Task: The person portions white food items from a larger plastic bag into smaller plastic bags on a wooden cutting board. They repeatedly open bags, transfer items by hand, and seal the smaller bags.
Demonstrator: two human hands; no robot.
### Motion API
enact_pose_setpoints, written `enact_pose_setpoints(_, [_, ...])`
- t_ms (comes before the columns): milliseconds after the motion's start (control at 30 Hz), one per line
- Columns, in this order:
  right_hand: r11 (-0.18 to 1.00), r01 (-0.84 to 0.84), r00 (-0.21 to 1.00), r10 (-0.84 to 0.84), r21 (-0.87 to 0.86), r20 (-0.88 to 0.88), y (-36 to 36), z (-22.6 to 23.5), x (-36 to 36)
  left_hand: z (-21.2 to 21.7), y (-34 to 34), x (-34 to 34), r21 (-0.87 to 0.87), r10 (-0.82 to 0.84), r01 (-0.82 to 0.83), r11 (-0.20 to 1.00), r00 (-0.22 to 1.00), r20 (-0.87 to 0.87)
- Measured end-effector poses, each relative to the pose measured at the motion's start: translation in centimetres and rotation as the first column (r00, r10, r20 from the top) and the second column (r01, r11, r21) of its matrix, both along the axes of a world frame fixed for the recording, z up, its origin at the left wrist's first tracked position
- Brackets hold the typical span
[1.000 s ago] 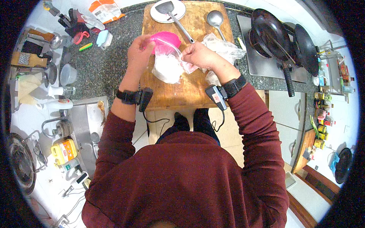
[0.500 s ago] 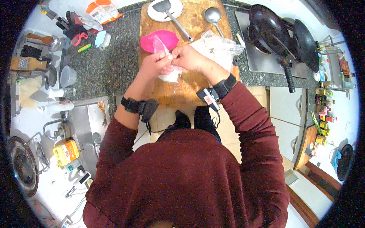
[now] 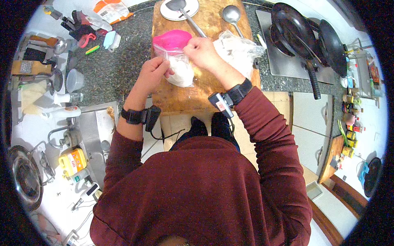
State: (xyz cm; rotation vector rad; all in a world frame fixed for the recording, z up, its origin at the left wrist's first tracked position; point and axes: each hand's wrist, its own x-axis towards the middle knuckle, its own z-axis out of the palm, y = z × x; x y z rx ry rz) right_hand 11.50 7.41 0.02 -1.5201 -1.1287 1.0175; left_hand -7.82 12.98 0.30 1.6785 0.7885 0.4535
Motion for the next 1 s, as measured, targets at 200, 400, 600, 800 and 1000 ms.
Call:
enact_pose_setpoints(200, [0.998, 0.005, 0.888, 0.023, -0.060, 0.458, 0.3, 0.4, 0.9, 0.8, -1.5, -1.9, -0.097, 0.178, -0.172, 0.980, 0.983, 0.054])
enact_pose_setpoints(400, [0.970, -0.203, 0.797, 0.085, 0.134, 0.598, 1.9, 0.3, -0.5, 1.4, -1.6, -1.4, -0.087, 0.323, -0.316, 0.945, 0.944, 0.071])
enact_pose_setpoints(600, [0.977, -0.200, 0.969, 0.209, -0.077, 0.134, 2.4, -0.8, 3.1, 1.7, 0.6, -1.2, -0.038, 0.248, -0.249, 0.968, 0.968, -0.028])
enact_pose_setpoints(800, [0.906, 0.029, 0.534, 0.342, -0.422, 0.773, -0.4, -1.6, 10.8, -0.1, 0.5, 1.8, -0.118, 0.205, -0.208, 0.971, 0.978, -0.036])
enact_pose_setpoints(1000, [0.916, 0.381, 0.498, -0.089, -0.126, 0.862, -1.7, -2.7, 14.9, -2.2, 0.1, 3.8, -0.141, 0.172, -0.175, 0.974, 0.985, -0.033])
